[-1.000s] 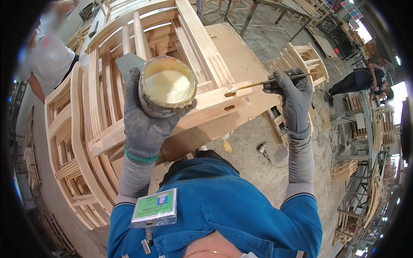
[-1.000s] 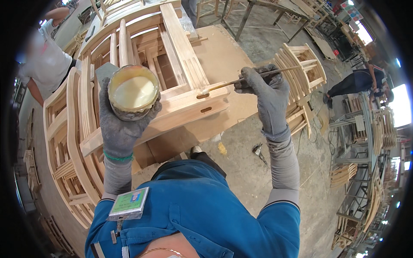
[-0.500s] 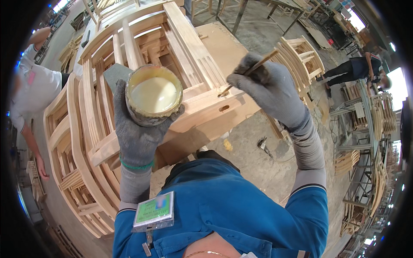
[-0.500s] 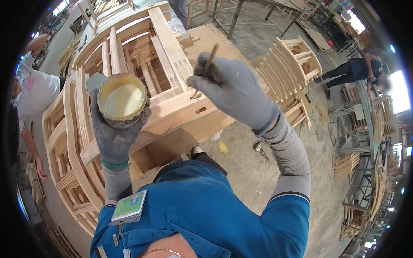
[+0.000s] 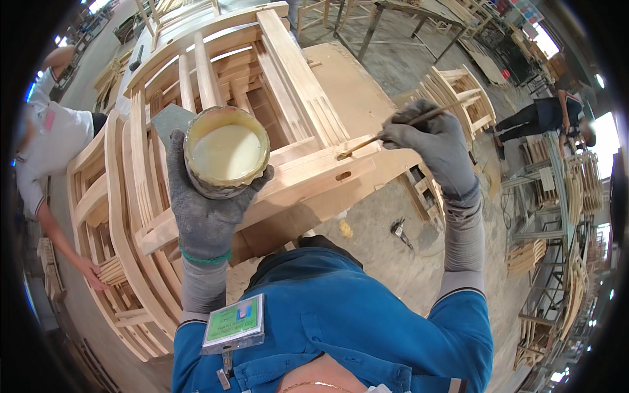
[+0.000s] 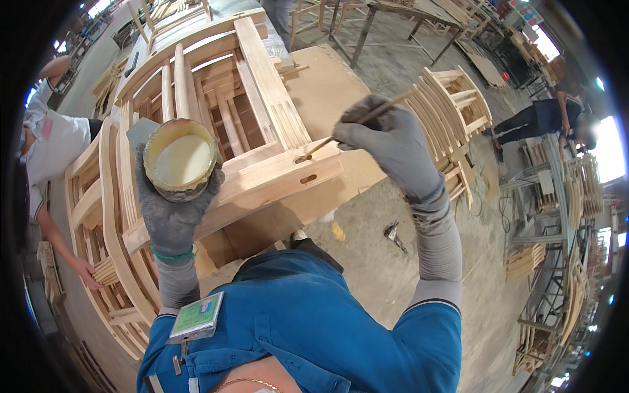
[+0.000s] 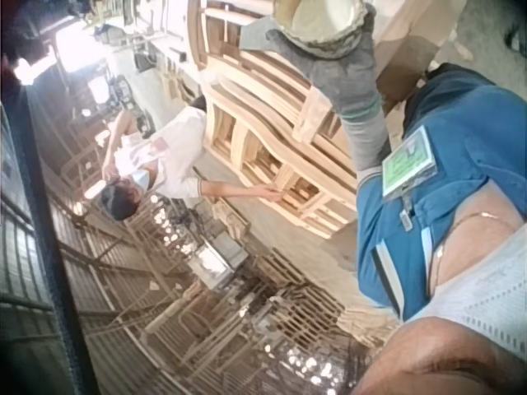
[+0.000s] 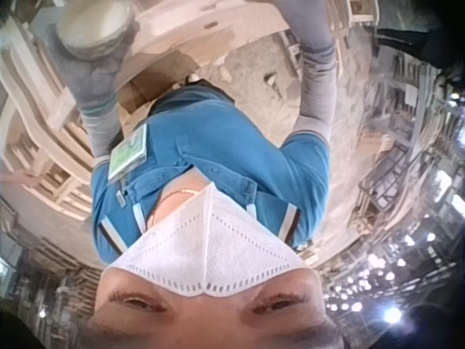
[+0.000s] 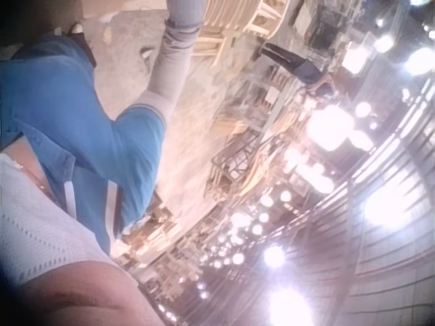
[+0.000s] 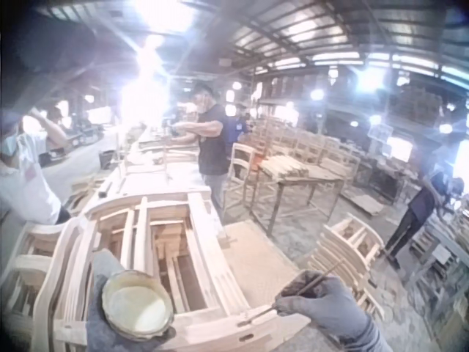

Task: The person applies a light-colored finish to wooden chair frames using a brush and container. They repeatedly dip the brush into the container and coat the chair surfaces, then move the finished chairs to a nearby table.

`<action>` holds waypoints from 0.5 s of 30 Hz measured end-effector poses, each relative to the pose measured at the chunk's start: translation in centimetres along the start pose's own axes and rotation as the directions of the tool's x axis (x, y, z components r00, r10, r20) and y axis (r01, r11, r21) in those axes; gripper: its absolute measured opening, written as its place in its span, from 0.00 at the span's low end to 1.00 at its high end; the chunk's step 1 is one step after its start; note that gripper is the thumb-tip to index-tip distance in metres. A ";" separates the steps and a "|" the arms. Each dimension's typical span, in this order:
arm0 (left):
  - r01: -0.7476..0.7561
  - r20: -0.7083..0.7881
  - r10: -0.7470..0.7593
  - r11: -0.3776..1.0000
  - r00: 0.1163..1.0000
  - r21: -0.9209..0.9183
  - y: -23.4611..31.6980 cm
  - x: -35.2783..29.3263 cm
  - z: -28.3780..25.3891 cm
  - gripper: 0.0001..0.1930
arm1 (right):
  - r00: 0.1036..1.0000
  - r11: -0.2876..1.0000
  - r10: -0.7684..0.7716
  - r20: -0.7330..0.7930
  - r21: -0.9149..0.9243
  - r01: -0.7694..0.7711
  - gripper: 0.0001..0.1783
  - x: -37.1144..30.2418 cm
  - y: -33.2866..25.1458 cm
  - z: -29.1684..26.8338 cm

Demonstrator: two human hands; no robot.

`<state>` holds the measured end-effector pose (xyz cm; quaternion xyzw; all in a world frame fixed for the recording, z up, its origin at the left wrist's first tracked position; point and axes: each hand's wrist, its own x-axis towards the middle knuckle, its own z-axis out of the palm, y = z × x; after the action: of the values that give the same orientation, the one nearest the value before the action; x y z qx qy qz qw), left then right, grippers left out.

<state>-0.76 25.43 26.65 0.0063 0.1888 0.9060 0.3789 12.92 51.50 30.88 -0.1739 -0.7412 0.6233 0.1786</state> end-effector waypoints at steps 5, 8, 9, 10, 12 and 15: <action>-0.103 -0.020 0.105 0.991 0.994 0.089 0.3 0.3 0.0 0.28 | 0.999 0.980 -0.034 -0.006 0.198 0.035 0.09 -0.3 0.8 -2.0; -0.079 -0.012 0.080 0.996 0.997 0.036 0.8 0.2 0.5 0.29 | 0.999 0.945 -0.047 0.015 0.324 0.040 0.09 0.5 2.5 -2.8; -0.097 0.058 0.094 0.994 0.994 0.051 1.1 0.1 0.4 0.29 | 1.000 0.950 -0.017 -0.005 0.311 0.018 0.10 1.0 2.5 -2.9; -0.124 0.120 0.116 0.990 0.986 0.062 1.4 -0.2 0.0 0.29 | 0.997 0.960 -0.028 -0.066 0.277 0.045 0.08 1.4 2.1 -2.6; -0.191 0.106 0.187 0.981 0.977 0.026 1.8 -1.5 0.3 0.30 | 0.987 0.933 -0.109 -0.122 0.330 0.144 0.05 2.0 2.0 -2.7; -0.378 0.082 0.374 0.925 0.924 0.041 1.3 -2.3 0.5 0.28 | 0.915 0.908 -0.367 -0.164 0.150 0.391 0.07 3.3 3.8 -3.3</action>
<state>0.09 23.14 27.87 0.0860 0.1957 0.9553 0.2044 11.71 56.51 27.85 -0.0505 -0.6882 0.6279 0.3601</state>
